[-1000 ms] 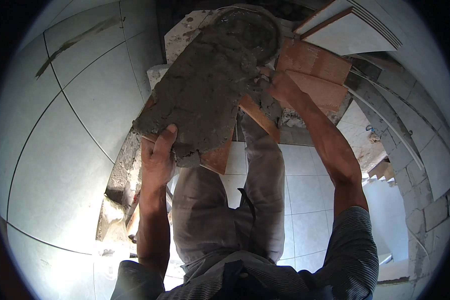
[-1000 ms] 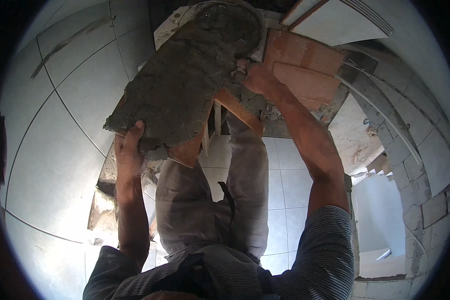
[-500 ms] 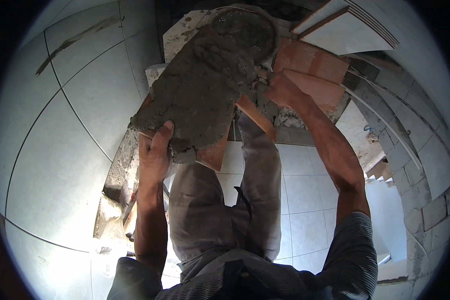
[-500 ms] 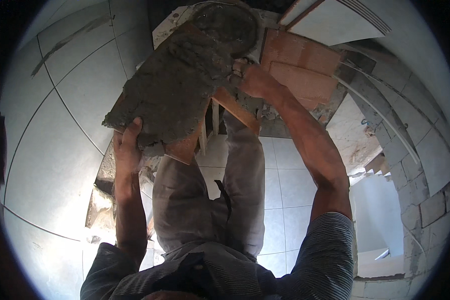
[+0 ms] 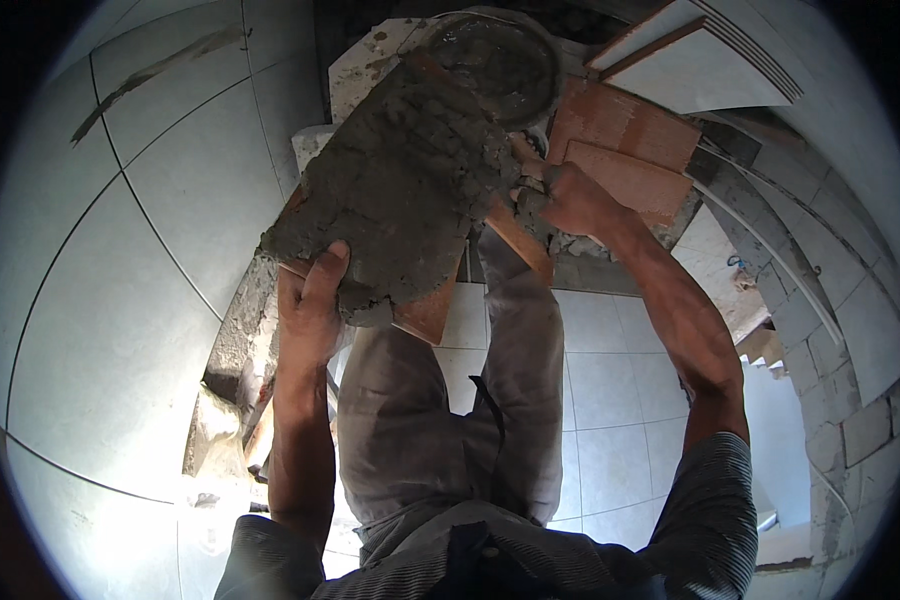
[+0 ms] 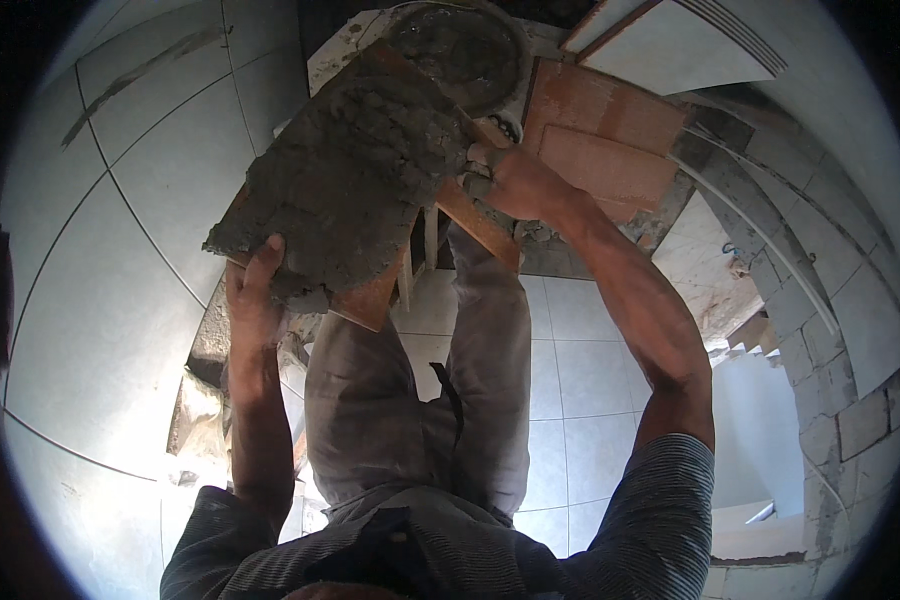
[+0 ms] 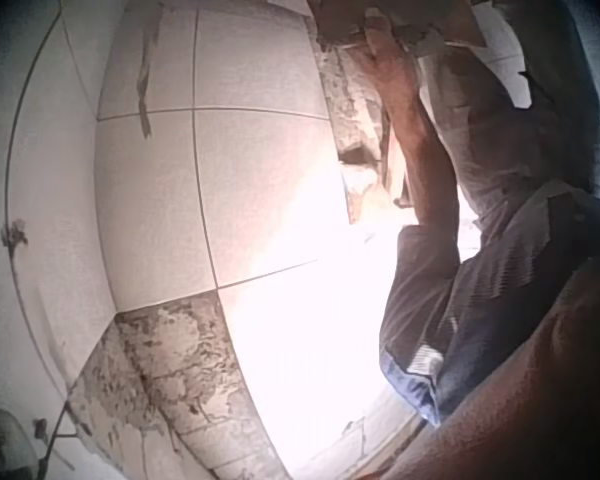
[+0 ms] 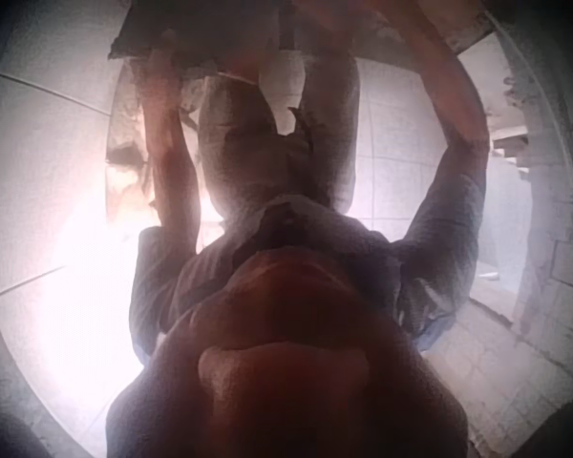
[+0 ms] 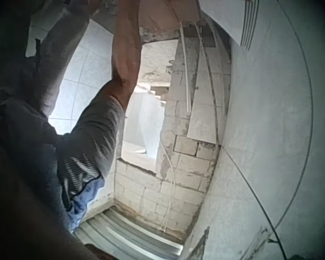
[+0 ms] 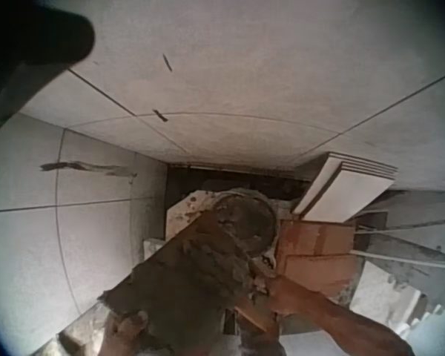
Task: The person applies mortar to the back of a tile, positions it on a wall section, and uses a mallet to secure it into place.
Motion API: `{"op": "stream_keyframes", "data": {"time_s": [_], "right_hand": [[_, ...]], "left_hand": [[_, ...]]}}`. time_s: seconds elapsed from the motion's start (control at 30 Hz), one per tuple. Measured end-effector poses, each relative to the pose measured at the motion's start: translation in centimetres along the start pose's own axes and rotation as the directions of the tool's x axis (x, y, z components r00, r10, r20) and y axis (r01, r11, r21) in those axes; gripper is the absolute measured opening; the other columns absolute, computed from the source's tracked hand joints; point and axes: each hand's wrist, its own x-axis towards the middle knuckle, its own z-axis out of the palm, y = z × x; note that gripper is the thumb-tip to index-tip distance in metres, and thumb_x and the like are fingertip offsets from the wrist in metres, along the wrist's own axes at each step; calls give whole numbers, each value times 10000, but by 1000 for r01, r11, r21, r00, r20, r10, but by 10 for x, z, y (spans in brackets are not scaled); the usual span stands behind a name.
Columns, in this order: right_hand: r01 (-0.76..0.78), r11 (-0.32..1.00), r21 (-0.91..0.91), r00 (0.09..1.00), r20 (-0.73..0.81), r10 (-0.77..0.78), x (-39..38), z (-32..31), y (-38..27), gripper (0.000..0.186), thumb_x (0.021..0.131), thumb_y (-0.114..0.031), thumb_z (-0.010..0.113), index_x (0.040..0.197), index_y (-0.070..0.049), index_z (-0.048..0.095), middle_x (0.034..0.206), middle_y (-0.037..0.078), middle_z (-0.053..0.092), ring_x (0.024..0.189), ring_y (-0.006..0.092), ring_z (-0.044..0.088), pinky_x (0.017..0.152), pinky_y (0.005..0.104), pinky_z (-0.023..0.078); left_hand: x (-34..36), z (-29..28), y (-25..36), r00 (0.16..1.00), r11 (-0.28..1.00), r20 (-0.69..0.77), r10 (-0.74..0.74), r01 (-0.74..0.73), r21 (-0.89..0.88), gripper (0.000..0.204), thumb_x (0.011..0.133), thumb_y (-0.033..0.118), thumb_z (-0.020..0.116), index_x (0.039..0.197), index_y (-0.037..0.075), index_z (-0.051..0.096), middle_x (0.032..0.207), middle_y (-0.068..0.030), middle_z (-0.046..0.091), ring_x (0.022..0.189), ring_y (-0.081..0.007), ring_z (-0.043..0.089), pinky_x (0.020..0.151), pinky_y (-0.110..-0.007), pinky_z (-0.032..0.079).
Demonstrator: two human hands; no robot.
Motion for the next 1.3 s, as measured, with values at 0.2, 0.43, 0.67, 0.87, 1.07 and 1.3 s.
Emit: {"op": "stream_keyframes", "data": {"time_s": [0.2, 0.43, 0.67, 0.87, 1.07, 1.3], "right_hand": [[20, 1000, 10, 996, 83, -20, -10, -4, -28, 249, 837, -81, 586, 1083, -45, 587, 806, 186, 630, 700, 241, 601, 669, 368, 471], [1, 956, 293, 1000, -13, 3, -29, 4, 0, 171, 898, -144, 564, 998, -9, 595, 779, 125, 611, 750, 165, 552, 701, 322, 448], [-80, 966, -246, 926, -377, -19, 11, -12, 45, 399, 725, -110, 663, 1106, -18, 587, 1046, 226, 621, 965, 364, 610, 799, 421, 481], [-175, 885, -432, 788, -600, -138, 74, 14, 115, 402, 799, -117, 615, 1178, -86, 487, 1047, 210, 557, 864, 407, 594, 692, 504, 490], [-292, 910, -294, 821, -565, 81, 74, 19, 98, 377, 773, -49, 575, 1118, -63, 424, 1182, 213, 492, 986, 427, 572, 753, 494, 500], [-296, 910, -292, 813, -577, 79, 75, 12, 99, 402, 812, -53, 528, 1193, -56, 399, 1264, 221, 451, 981, 448, 564, 778, 526, 476]], "left_hand": [[-1, 2, 4, 999, 1000, -47, 25, -24, 12, 463, 866, 171, 574, 1271, -32, 478, 1166, -101, 581, 1058, -198, 548, 918, -320, 419], [1, -8, -2, 999, 1000, 22, -26, 26, 9, 499, 870, 170, 562, 1305, -40, 435, 1202, -111, 555, 1077, -198, 532, 929, -318, 410], [-1, -5, -1, 999, 998, 12, 34, -33, -50, 354, 905, 104, 510, 1227, -41, 492, 1132, -81, 587, 1022, -156, 532, 902, -299, 403], [-1, -4, -3, 1000, 998, 7, -15, 15, -62, 408, 888, 117, 533, 1261, -36, 468, 1162, -91, 570, 1050, -172, 527, 916, -309, 407], [-2, -7, 1, 1000, 1000, 6, 11, -11, -7, 395, 887, 116, 533, 1246, -38, 478, 1153, -86, 576, 1044, -168, 530, 908, -306, 411], [-3, -4, 0, 999, 999, 36, 23, -24, 28, 356, 900, 93, 506, 1225, -51, 486, 1124, -75, 589, 1020, -154, 535, 900, -288, 405]]}}
